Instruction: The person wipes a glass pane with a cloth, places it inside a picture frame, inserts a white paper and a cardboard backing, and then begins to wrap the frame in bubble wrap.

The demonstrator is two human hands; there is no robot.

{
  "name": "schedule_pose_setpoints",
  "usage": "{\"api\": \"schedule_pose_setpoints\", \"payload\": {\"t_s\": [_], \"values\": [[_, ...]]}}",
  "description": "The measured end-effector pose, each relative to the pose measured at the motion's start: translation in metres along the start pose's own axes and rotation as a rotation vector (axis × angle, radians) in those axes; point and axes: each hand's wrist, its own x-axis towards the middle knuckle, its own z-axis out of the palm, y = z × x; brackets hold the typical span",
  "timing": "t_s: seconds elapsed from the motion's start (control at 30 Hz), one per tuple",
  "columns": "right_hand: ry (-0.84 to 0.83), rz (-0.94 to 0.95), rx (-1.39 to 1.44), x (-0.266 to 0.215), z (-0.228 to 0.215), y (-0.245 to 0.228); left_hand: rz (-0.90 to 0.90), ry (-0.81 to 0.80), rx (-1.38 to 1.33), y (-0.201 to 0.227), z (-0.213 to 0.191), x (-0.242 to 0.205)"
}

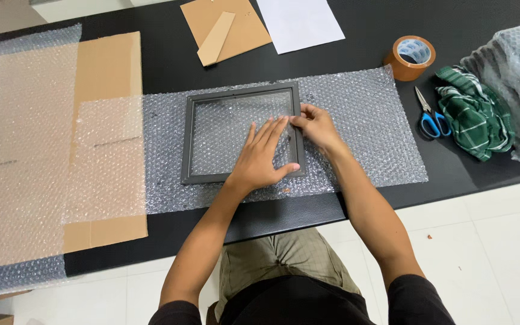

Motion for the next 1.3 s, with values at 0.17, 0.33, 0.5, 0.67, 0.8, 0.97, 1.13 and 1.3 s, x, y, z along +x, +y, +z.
{"api": "schedule_pose_setpoints", "payload": {"t_s": [0.17, 0.33, 0.5, 0.67, 0.8, 0.97, 1.13, 1.3], "values": [[0.128, -0.249, -0.421, 0.021, -0.011, 0.030, -0.001, -0.035, 0.045, -0.002, 0.003, 0.001], [0.198, -0.262, -0.639, 0.005, -0.001, 0.005, -0.137, 0.266, 0.072, -0.027, -0.020, -0.007], [0.211, -0.260, -0.754, 0.008, -0.006, 0.008, -0.430, 0.637, 0.444, -0.109, -0.028, -0.024], [0.223, -0.266, -0.817, 0.009, -0.011, 0.019, -0.683, 0.586, 0.572, -0.143, -0.018, -0.030], [0.228, -0.289, -0.774, 0.011, -0.011, 0.017, -0.737, 0.565, 0.548, -0.146, -0.027, -0.031], [0.270, -0.268, -0.715, 0.009, -0.008, 0.016, -0.745, 0.558, 0.508, -0.160, -0.028, -0.031], [0.276, -0.311, -0.750, 0.014, -0.011, 0.024, -0.722, 0.588, 0.284, -0.157, -0.038, -0.034], [0.293, -0.368, -0.804, 0.012, -0.009, 0.025, -0.750, 0.559, 0.326, -0.156, -0.035, -0.034]]}}
